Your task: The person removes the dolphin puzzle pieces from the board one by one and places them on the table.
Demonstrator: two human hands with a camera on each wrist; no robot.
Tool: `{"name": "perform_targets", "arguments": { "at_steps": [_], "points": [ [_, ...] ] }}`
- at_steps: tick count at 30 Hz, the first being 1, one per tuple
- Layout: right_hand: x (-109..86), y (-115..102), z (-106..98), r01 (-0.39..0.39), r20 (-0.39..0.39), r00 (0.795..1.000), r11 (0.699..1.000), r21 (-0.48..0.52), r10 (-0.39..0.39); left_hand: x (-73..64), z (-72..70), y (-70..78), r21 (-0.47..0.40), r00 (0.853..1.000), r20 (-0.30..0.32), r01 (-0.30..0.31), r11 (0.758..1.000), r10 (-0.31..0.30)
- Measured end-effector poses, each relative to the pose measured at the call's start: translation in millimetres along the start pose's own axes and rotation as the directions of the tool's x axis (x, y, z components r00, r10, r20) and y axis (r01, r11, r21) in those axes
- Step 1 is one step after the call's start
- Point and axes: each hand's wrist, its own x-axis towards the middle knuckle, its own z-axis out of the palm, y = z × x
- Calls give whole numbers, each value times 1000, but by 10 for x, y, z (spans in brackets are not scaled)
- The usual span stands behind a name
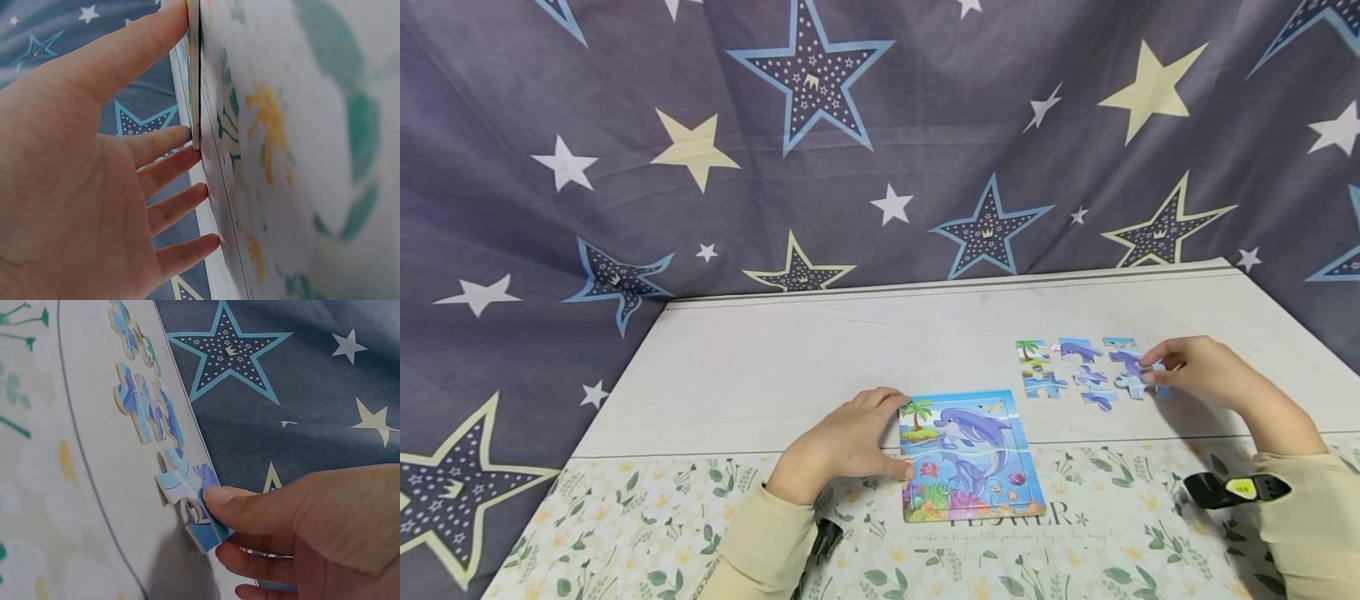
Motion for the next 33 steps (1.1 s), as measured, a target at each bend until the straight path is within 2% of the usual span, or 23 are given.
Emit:
{"name": "perform_targets", "arguments": {
  "at_steps": [25, 33],
  "points": [
    [6, 50, 22, -1, -31, 1000, 999, -50, 0, 2, -8, 3, 1, 1000, -5, -13, 1000, 13],
    [2, -92, -18, 13, -42, 999, 999, -35, -15, -5, -8, 8, 0, 1000, -3, -2, 1000, 2]
  ]
}}
